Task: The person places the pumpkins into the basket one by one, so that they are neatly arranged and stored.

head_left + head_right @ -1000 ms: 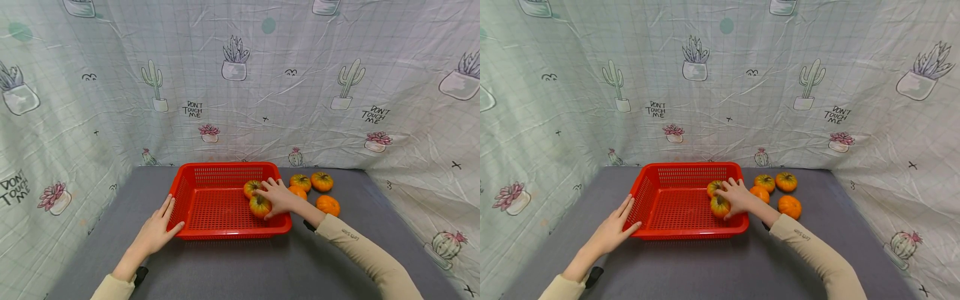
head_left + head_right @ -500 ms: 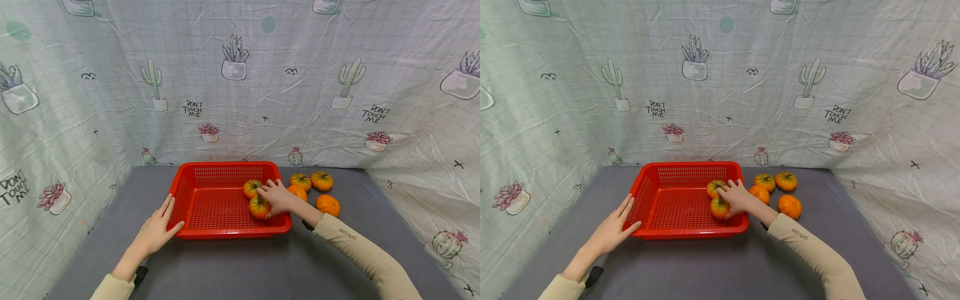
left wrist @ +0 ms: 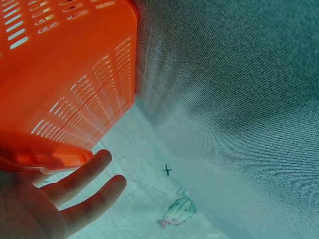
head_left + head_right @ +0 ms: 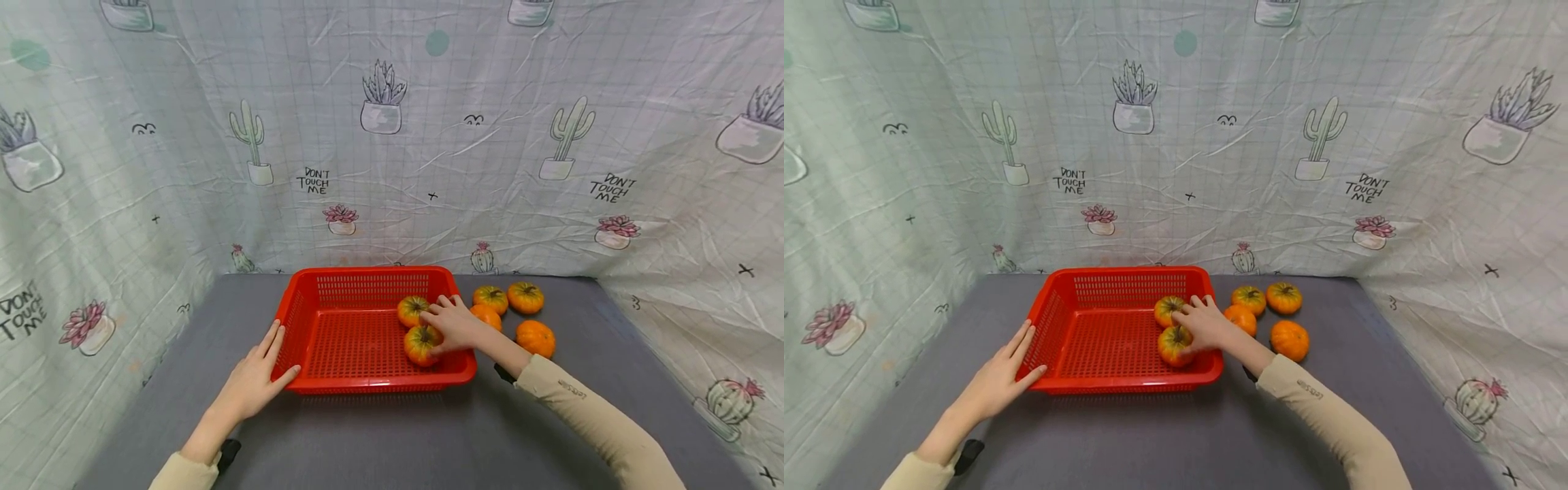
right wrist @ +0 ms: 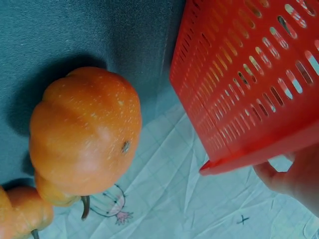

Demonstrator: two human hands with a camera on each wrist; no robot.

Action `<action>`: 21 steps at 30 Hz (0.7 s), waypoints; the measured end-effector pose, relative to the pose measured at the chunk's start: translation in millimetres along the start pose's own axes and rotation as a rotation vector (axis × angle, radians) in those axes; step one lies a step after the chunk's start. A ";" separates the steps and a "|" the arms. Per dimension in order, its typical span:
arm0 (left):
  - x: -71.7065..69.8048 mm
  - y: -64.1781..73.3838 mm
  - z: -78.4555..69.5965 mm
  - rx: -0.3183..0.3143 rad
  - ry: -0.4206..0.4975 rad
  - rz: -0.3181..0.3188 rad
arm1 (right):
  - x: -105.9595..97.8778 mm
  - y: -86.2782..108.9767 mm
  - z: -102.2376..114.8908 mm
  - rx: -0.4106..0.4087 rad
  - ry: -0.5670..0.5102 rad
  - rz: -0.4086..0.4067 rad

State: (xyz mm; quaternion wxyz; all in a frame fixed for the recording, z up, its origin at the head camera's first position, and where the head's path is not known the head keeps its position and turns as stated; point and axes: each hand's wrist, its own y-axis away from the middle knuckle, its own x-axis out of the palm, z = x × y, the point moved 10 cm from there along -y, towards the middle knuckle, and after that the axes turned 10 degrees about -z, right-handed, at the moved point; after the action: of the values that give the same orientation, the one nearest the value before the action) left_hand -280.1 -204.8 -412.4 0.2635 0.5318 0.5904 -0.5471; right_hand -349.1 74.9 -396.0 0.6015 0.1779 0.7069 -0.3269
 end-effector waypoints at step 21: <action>-0.8 -0.7 0.1 0.003 -0.005 -0.021 | -53.1 69.1 -36.4 0.121 -0.080 -0.443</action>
State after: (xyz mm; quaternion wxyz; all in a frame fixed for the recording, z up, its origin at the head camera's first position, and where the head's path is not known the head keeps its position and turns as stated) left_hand -280.6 -205.0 -411.4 0.2585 0.5244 0.5943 -0.5522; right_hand -319.9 156.9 -359.5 0.5309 0.0411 0.6832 -0.4997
